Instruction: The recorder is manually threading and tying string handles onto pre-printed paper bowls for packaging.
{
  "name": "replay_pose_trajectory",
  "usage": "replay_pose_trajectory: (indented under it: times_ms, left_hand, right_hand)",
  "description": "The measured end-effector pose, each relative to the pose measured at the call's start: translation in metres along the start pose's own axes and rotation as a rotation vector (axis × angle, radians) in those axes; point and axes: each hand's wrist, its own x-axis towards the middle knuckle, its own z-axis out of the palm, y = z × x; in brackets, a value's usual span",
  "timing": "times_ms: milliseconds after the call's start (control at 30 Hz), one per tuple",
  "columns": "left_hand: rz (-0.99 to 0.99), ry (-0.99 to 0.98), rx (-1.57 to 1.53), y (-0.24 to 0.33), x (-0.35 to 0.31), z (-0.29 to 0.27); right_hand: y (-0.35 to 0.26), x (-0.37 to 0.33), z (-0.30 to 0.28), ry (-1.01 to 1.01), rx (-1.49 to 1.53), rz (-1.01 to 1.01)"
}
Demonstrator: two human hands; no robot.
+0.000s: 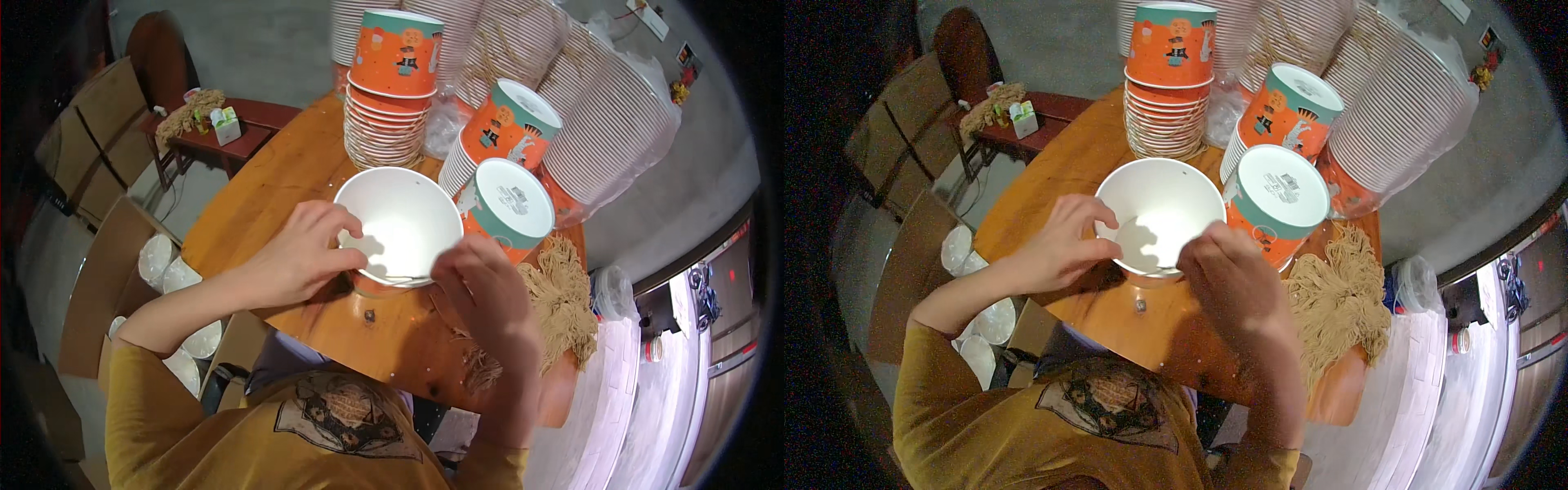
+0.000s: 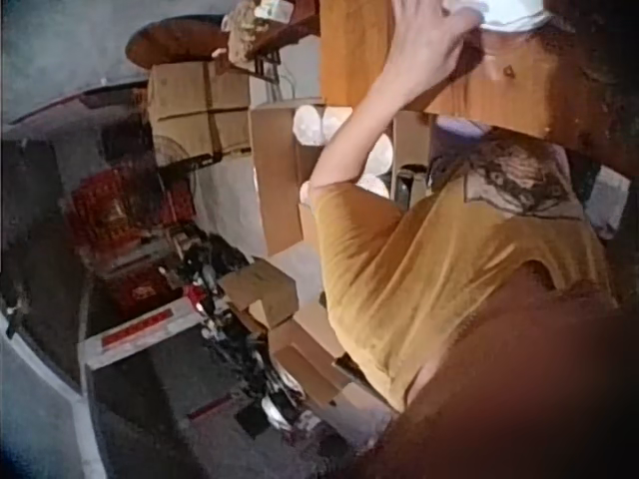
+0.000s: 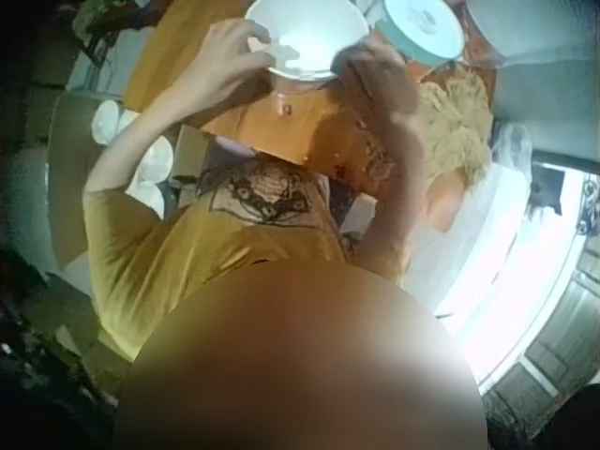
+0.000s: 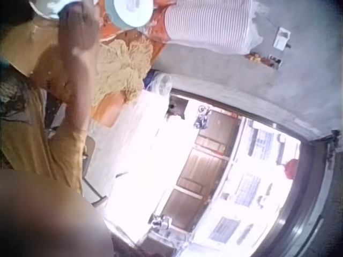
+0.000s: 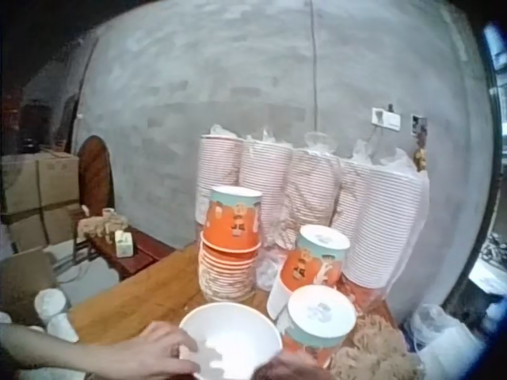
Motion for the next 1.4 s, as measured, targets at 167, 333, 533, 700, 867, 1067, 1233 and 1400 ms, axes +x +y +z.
replay_pose_trajectory:
  times_ms: [167,333,533,700,867,1067,1233,1400]
  left_hand:
    - [-0.118,0.085,-0.232,-0.011,-0.009,-0.002]
    - [-0.260,0.082,-0.311,-0.005,0.001,0.000]
    - [-0.401,0.165,-0.022,0.013,0.018,0.021]
    - [-0.458,0.241,-0.048,0.015,0.024,0.031]
    - [-0.454,0.198,-0.059,0.017,0.021,0.027]
    - [-0.376,0.061,-0.123,0.017,0.009,0.010]
    - [-0.261,0.120,-0.185,0.016,0.003,0.008]
    - [0.076,0.021,-0.051,0.011,0.000,0.011]
  right_hand:
    - [-0.004,0.029,0.050,0.142,-0.030,0.046]
    - [-0.006,0.040,0.072,0.140,0.035,0.084]
    - [-0.007,0.041,0.075,0.159,0.070,0.137]
    - [-0.011,0.040,0.078,0.185,0.043,0.128]
    - [-0.015,0.039,0.077,0.173,-0.184,0.184]
    - [0.003,0.037,0.080,0.182,-0.191,0.238]
    - [0.004,0.037,0.079,0.217,-0.160,0.202]
    - [0.000,0.039,0.077,0.149,-0.035,0.296]
